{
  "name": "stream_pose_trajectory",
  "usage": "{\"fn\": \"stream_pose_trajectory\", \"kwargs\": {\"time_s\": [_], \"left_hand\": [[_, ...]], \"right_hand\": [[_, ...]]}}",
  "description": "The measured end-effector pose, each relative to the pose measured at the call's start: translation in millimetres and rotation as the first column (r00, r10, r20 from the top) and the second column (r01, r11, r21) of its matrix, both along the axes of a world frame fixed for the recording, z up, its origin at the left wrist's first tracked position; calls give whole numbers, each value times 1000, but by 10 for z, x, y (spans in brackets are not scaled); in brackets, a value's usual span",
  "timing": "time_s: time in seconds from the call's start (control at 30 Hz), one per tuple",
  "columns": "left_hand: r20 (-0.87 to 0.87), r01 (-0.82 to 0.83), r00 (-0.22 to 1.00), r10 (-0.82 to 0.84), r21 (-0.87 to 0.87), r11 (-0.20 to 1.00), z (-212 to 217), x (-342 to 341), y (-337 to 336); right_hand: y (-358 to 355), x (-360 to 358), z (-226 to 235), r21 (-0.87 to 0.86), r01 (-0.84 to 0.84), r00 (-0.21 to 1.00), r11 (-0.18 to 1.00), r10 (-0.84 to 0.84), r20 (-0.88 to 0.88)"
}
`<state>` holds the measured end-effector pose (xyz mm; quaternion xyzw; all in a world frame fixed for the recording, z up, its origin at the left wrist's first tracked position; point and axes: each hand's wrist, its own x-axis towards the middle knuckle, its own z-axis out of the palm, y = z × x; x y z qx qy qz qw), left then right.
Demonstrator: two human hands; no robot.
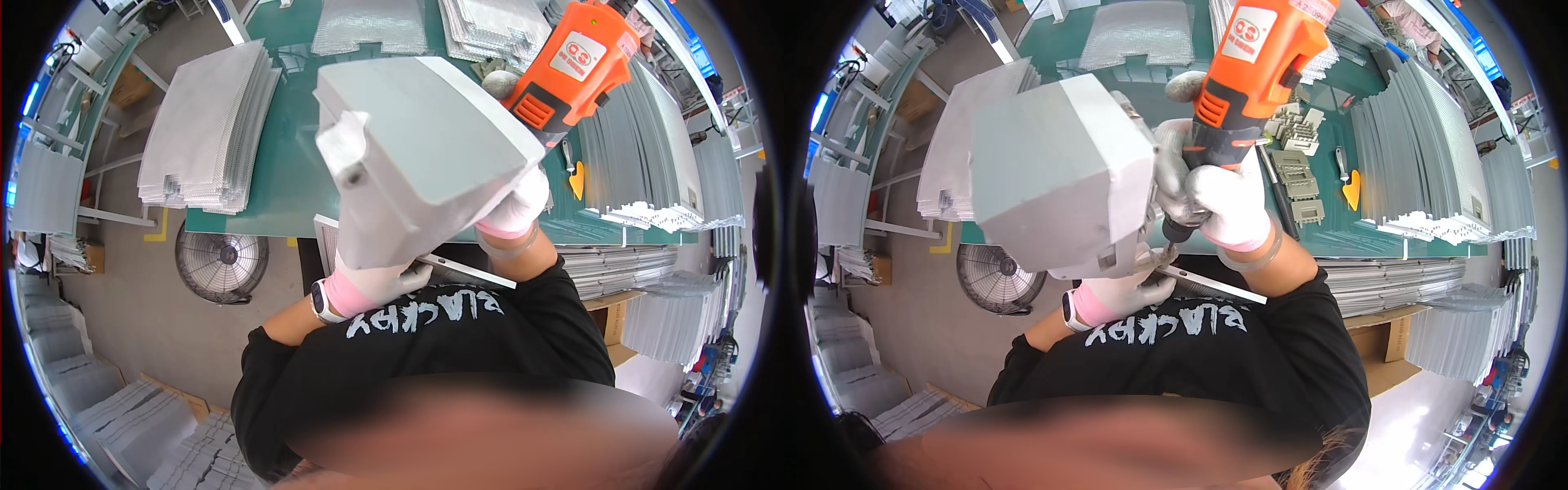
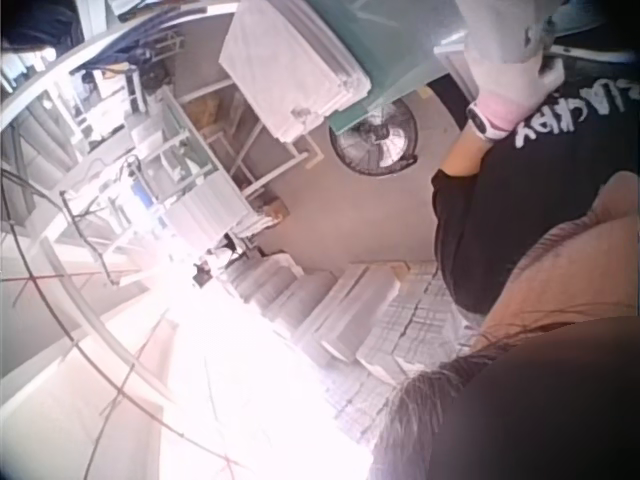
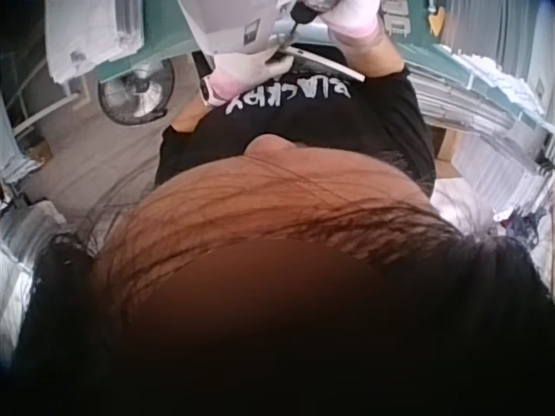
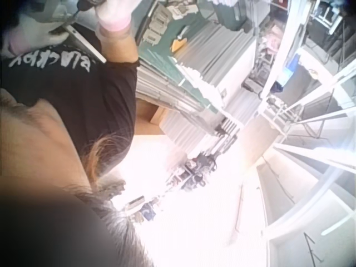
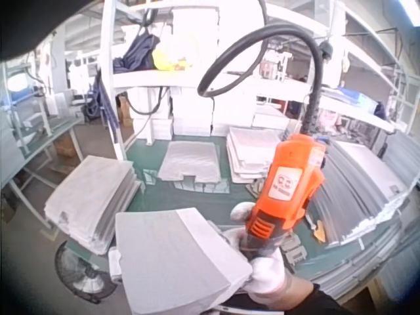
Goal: Assembling metal mesh filter panels by attaching frames and clips using a drill and hammer.
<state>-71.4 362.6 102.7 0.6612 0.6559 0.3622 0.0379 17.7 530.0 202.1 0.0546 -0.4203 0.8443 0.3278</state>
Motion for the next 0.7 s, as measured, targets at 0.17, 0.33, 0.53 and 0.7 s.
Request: {"fn": "stream_pose_trajectory", "kwargs": {"time_s": [0.17, 0.33, 0.53, 0.7], "left_hand": [[-68, -138, 988, 142, 67, 988, 133, -72, 57], [-255, -135, 952, 171, 152, 979, 167, -266, 178], [-234, -194, 950, 207, 77, 978, 268, -1053, 779], [-203, -405, 909, 364, -224, 887, 441, -1754, 1522]], "right_hand": [[69, 15, 206, 118, 38, 997, 992, -46, 69], [739, 191, 426, 346, 434, 900, 832, -378, -219], [1082, 256, 1089, 553, 833, 312, 25, -847, -431], [1948, 726, 1154, 740, 335, 67, -583, -769, -636]]}}
